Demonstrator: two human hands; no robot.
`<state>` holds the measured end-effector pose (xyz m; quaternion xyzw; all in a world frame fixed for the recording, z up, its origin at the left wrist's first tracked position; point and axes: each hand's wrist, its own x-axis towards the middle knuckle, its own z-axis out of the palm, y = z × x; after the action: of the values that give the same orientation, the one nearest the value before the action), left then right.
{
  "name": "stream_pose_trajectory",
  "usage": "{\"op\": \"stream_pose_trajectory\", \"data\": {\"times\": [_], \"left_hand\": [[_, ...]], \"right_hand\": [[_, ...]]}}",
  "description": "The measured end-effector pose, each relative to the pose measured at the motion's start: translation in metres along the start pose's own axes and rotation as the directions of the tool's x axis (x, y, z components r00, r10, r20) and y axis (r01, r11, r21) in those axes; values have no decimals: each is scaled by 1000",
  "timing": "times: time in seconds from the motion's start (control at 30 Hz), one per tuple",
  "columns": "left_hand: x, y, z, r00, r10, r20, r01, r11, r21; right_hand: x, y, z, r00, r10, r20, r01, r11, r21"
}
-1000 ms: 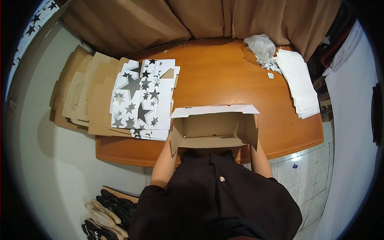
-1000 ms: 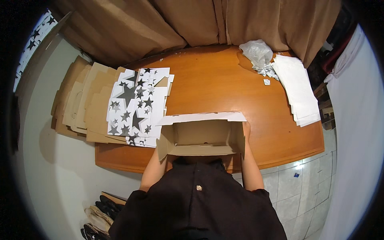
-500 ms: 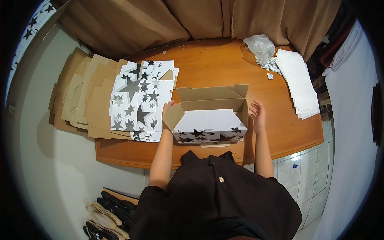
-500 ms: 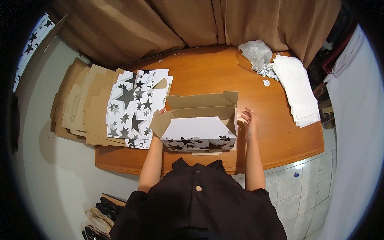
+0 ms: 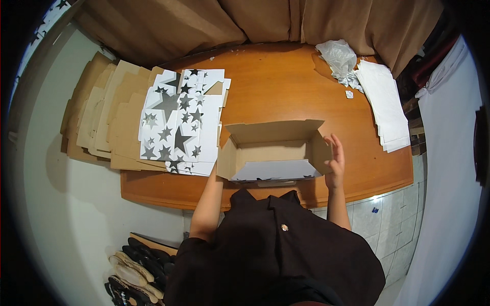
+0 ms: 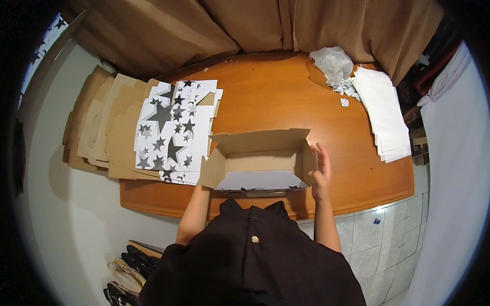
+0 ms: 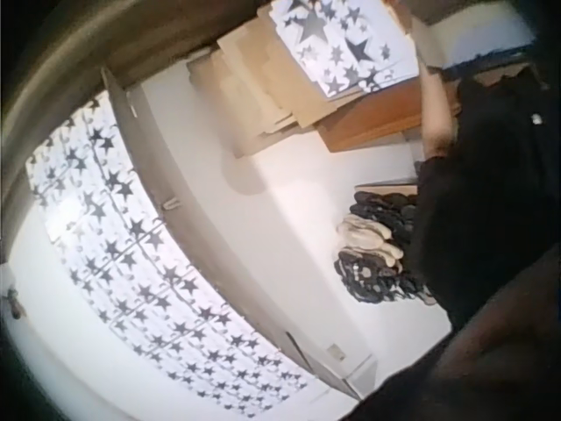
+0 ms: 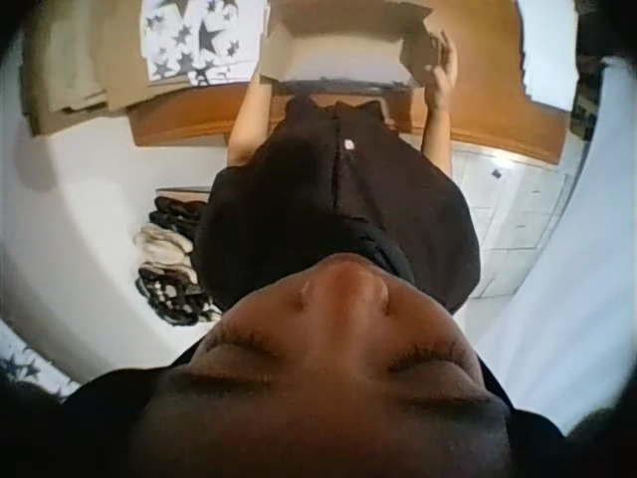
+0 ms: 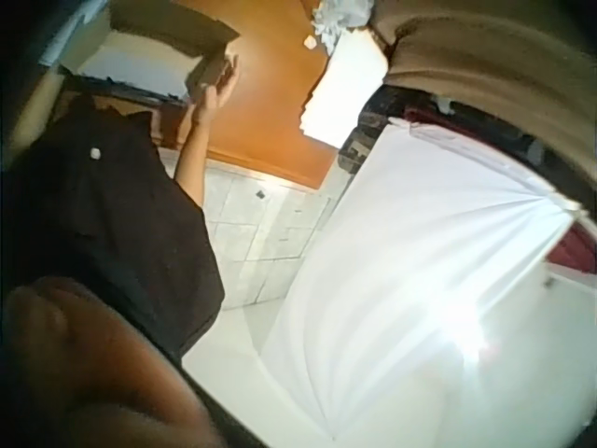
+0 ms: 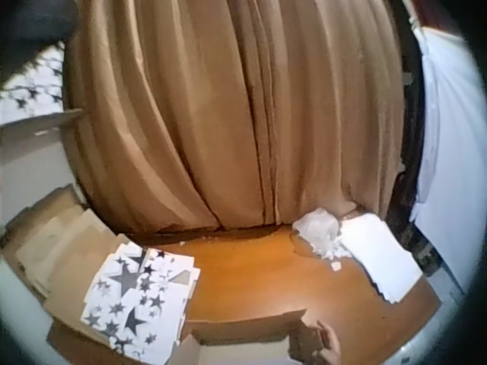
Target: Assembling flat cardboard pieces into shoe boxes, placing tissue paper inside, and stacking them on a shelf.
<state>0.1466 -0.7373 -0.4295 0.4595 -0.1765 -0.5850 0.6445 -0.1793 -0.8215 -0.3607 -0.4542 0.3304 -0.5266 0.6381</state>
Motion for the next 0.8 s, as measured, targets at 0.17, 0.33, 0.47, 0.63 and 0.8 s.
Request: {"op": "stream_pose_trajectory", "data": {"times": [0.17, 0.33, 0.47, 0.63, 0.8], "left_hand": [[3, -3, -7, 999, -34, -30, 37, 993, 116], [14, -5, -18, 996, -73, -57, 84, 967, 241], [31, -6, -49, 924, -164, -344, 280, 905, 320], [24, 10, -14, 960, -147, -239, 211, 940, 269], [21, 8, -14, 981, -152, -120, 171, 971, 168]], "right_hand": [[-6, -6, -18, 999, 39, -20, -37, 994, 107], [-11, -11, -24, 1000, 22, -9, -21, 996, 81], [-9, -12, -25, 1000, 12, -7, -12, 999, 48], [-9, -11, -27, 999, -40, 36, 42, 998, -39], [-11, -12, -26, 998, -29, 62, 35, 996, -86]]}}
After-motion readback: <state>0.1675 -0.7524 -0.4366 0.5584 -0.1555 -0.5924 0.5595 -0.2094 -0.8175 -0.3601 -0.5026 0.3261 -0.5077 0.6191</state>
